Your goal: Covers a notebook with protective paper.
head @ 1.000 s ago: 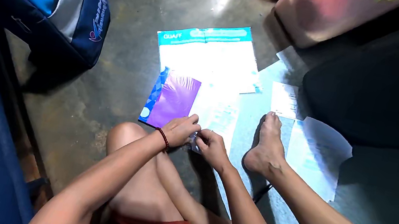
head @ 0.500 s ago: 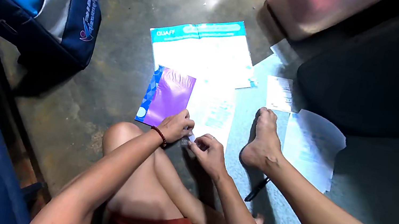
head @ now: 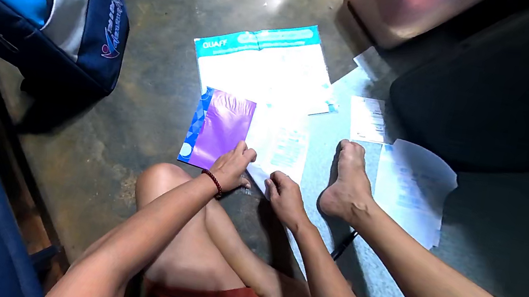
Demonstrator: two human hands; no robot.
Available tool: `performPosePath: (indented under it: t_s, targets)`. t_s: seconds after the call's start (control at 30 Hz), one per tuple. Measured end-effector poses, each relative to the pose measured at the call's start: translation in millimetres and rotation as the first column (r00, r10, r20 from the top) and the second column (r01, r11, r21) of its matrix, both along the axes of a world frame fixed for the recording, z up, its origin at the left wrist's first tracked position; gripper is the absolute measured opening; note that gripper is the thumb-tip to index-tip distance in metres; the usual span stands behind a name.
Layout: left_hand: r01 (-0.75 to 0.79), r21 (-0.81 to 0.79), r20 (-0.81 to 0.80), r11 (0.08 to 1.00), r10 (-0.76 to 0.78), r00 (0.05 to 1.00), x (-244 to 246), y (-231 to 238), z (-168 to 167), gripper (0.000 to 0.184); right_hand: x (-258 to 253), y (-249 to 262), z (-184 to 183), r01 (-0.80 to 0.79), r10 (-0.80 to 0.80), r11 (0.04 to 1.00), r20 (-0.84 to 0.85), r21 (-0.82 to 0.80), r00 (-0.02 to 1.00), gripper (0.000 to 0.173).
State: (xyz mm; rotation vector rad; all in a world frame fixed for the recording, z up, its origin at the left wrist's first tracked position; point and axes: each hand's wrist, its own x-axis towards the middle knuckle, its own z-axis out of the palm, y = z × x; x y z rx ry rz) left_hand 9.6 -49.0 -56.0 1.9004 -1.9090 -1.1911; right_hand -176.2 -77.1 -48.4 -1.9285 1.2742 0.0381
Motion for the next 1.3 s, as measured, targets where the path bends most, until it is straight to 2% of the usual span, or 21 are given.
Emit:
performPosePath:
  t_s: [0.23,0.3,0.43,0.7,0.83,0.93,1.07,1.2,1.3]
  targets:
    - [-0.024,-0.021,-0.002,0.999,0.024,1.0,-0.6,1.3,-1.0,0.081,10.4,-26.9,24.6,-0.07,0.044,0.992,-0.232,-0.105,0.972,0.02]
    - [-0.019,-0.015,0.003,1.0,0.019,1.0,-0.2,1.8,-0.5,0.077,13.2,-36.9,24.4,-0.056,0.025,0.992,-0.266,-0.109,0.964,0.019]
    - [0.043,0.014,0.02,0.999,-0.044,0.999,0.4,0.2,-0.4,0.05,13.5,-55.8,18.0,0.015,-0.031,0.997,-0.227,-0.073,0.973,0.023]
    - [0.09,0.022,0.038,0.996,-0.09,0.995,-1.2,0.5,1.4,0.05,20.7,-77.8,26.5,-0.066,0.013,0.968,-0.218,-0.241,0.976,0.02]
    - [0.094,0.013,0.014,0.995,-0.094,0.995,-0.7,2.4,3.4,0.047,22.3,-78.8,24.7,-0.033,-0.013,0.949,-0.143,-0.314,0.99,0.02]
    - [0.074,-0.004,-0.034,0.997,-0.074,0.997,1.8,3.7,4.9,0.044,16.6,-74.4,15.9,0.005,-0.01,0.927,-0.011,-0.375,1.0,0.019]
    - [0.107,-0.015,-0.068,0.994,-0.107,0.992,6.1,6.6,8.4,0.042,6.0,-70.1,5.2,-0.011,0.099,0.881,0.162,-0.474,0.982,0.024]
    - [0.16,-0.027,-0.084,0.987,-0.162,0.983,9.9,10.3,14.9,0.043,2.3,-72.0,13.3,-0.079,0.165,0.929,0.214,-0.362,0.963,0.05]
    - [0.192,-0.05,-0.079,0.98,-0.195,0.977,11.2,14.5,18.6,0.047,6.9,-77.3,27.8,-0.119,0.157,0.975,0.207,-0.186,0.966,0.04]
